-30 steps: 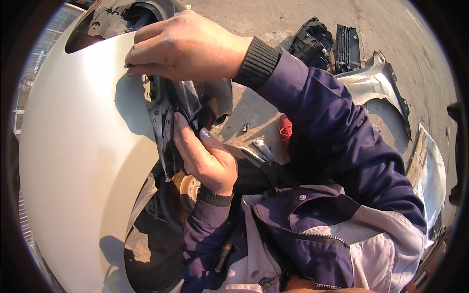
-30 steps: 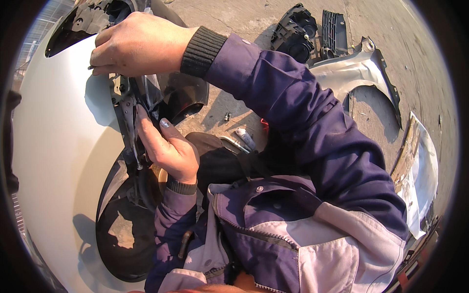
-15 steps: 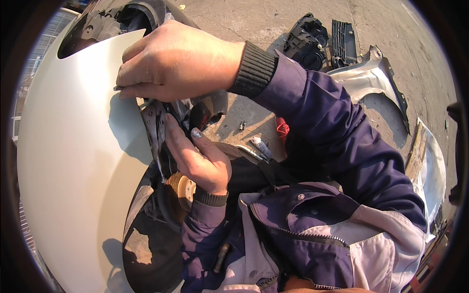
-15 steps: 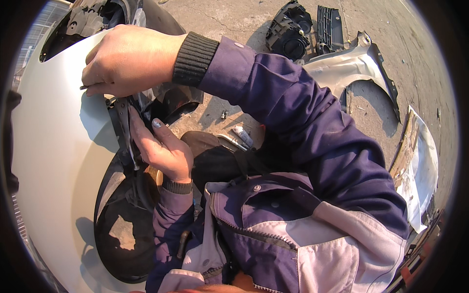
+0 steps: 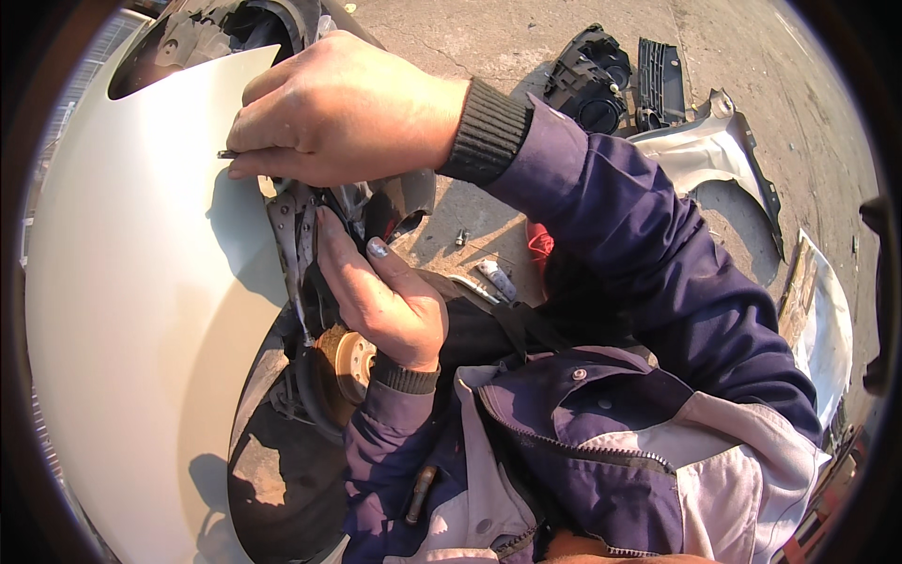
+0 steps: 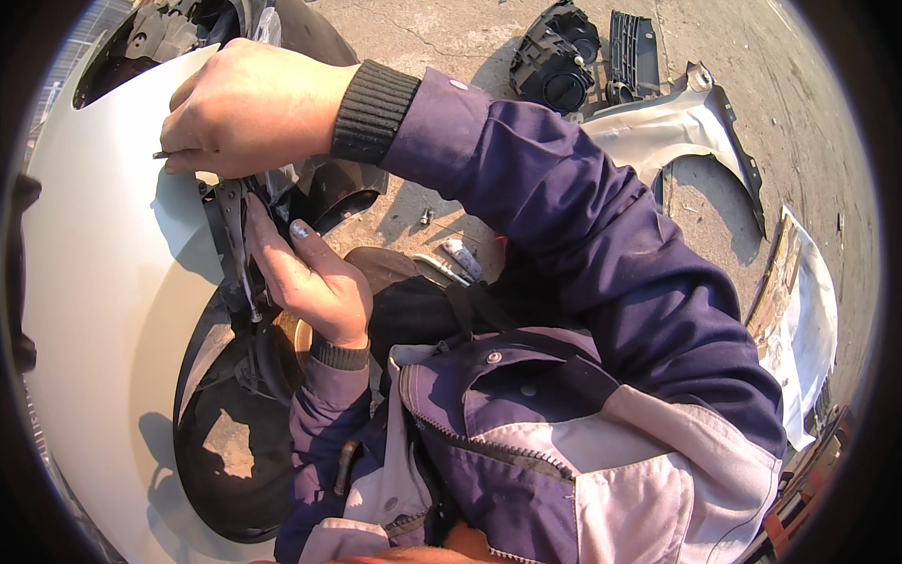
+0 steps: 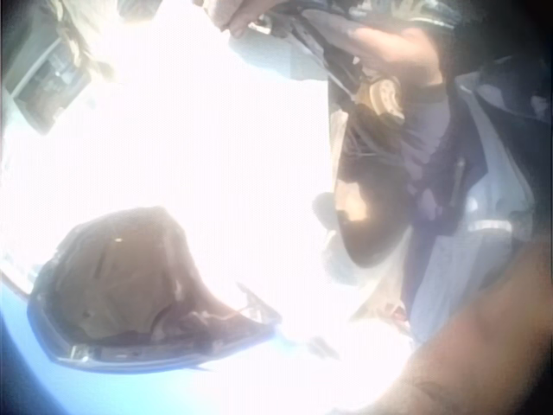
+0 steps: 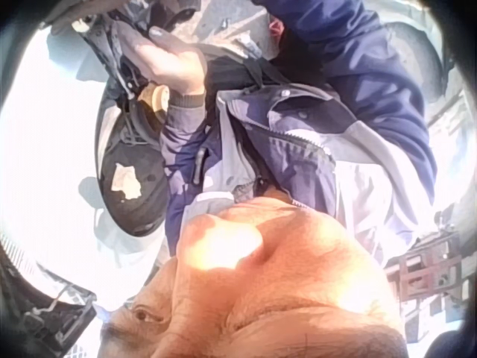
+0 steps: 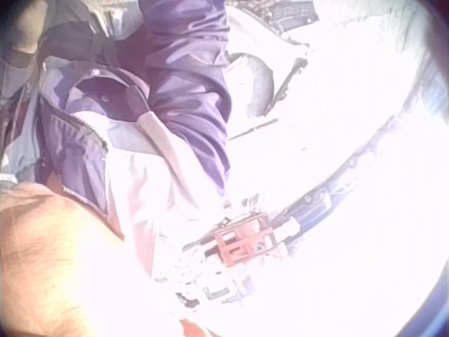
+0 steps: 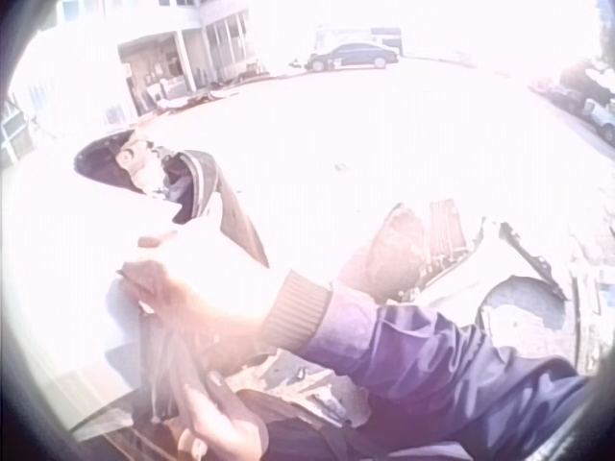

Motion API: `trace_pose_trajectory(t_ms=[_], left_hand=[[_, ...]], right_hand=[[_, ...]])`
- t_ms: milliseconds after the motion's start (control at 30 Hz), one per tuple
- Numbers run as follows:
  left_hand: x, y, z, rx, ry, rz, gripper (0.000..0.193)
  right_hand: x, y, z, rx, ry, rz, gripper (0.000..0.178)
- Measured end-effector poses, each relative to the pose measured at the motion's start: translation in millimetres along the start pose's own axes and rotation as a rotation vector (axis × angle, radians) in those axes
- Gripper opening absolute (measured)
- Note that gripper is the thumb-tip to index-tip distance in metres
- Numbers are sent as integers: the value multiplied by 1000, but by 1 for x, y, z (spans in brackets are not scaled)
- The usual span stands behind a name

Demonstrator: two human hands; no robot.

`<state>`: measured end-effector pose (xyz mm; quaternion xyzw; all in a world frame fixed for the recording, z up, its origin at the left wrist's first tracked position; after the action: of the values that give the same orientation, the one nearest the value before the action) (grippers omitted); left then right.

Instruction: The person kneels beside a white car and uses a screwdriver to remove fasteners from the front bumper near the wheel well. After detaching the bumper, they lift it away to expose the brake assembly and then reach under the bumper to remove a small plastic clip.

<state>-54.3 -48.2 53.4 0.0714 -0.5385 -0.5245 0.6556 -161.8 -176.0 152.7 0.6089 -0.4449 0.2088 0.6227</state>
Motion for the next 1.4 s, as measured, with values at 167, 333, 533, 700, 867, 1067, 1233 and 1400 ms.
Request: trace_pose_trajectory(t_ms=[167, 333, 533, 700, 867, 1067, 1233, 1400], left_hand=[[2, 1, 1, 19, -8, 27, 46], [3, 3, 1, 28, -6, -5, 47], [-1, 2, -8, -129, 63, 54, 46], [-13, -4, -29, -715, 337, 131, 53], [-11, -10, -61, -1200, 528, 278, 55], [6, -7, -91, -427, 317, -130, 58], [6, -19, -102, -191, 223, -238, 47], [-3, -39, -89, 1104, 76, -377, 48]], right_hand=[[-4, -2, -2, -27, 1, 45, 19], [-14, -8, -4, -26, 8, 62, 19], [-28, -20, -12, 6, 134, 128, 22], [-40, -32, -27, -62, 240, 11, 30], [-49, -33, -36, -98, 259, -36, 44], [-52, -34, -46, -122, 279, -38, 37], [-56, -31, -50, -106, 294, -63, 33], [-53, -33, -47, -54, 277, -69, 33]])
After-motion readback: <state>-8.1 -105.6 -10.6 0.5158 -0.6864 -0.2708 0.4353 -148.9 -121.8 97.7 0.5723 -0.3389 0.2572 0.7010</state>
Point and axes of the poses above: each hand's wrist, its own x-axis towards the middle knuckle, its own y-axis out of the back of the hand, z = x × y, the point moved 5 cm from there along x, towards the middle knuckle, and after that the axes turned 10 degrees about -z, right-handed, at the moved point
